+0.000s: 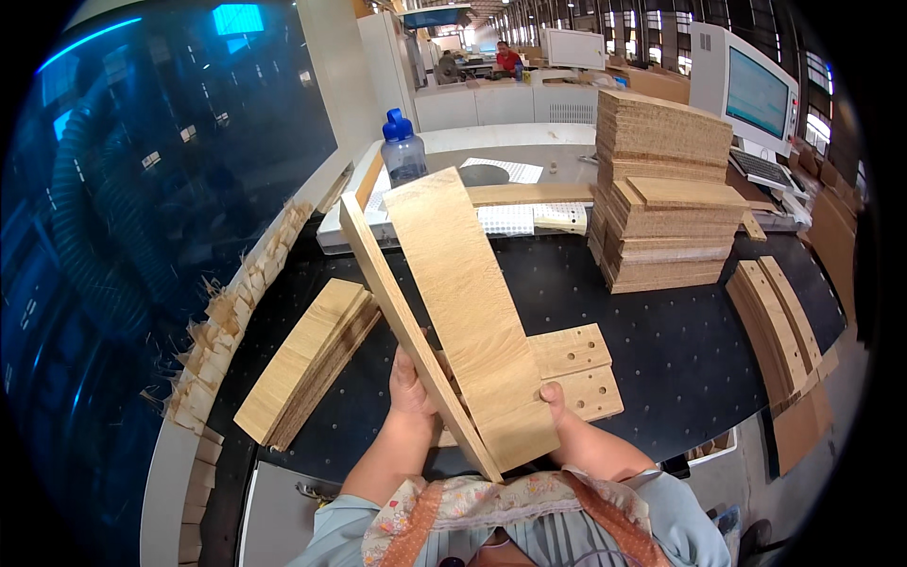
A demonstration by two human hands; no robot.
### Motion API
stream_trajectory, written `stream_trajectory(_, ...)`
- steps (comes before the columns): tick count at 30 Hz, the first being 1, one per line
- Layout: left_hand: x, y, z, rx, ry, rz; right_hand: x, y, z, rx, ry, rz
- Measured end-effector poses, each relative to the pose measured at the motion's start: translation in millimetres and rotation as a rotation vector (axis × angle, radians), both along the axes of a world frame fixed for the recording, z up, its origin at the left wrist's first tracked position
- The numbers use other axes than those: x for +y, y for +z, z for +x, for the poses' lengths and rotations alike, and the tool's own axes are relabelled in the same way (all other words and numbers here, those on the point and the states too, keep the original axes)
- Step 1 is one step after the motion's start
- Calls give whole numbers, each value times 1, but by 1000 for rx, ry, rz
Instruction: The person organizes wooden planks on a work table, picking them up from stacks, aligning them, and placing them into new groups.
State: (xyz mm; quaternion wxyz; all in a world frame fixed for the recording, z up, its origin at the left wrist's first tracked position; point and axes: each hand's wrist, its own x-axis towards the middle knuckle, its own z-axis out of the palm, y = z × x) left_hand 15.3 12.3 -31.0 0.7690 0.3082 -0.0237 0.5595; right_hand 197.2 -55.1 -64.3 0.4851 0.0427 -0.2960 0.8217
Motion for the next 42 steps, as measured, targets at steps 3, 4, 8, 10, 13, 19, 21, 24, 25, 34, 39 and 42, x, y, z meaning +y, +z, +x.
stream_trajectory(3,-9,12,10,304,291,-43,-2,3,0,40,-38,11)
stream_trajectory(4,-17,22,20,407,431,-47,0,-5,5,22,-101,-7)
stream_trajectory(8,-13,19,18,485,324,276,-1,-17,11,-10,-156,-49)
stream_trajectory(10,-22,22,19,695,402,275,-5,5,6,35,-20,-10)
stream_trajectory(13,-19,26,13,851,442,324,-6,3,8,-40,-109,10)
stream_trajectory(19,-39,32,15,550,276,274,-18,39,5,-154,-119,68)
stream_trajectory(21,-46,40,10,406,-12,178,-19,48,3,-102,-57,78)
stream_trajectory(24,-36,40,10,184,-205,68,-17,51,2,-56,-68,81)
stream_trajectory(25,-32,36,14,155,-159,10,-14,48,4,-78,-126,95)
stream_trajectory(34,-19,41,23,49,-115,52,6,56,7,-351,-379,146)
stream_trajectory(39,-21,46,22,94,-127,22,22,46,12,-358,-510,118)
stream_trajectory(42,-20,52,28,65,-161,14,28,44,4,-328,-570,28)
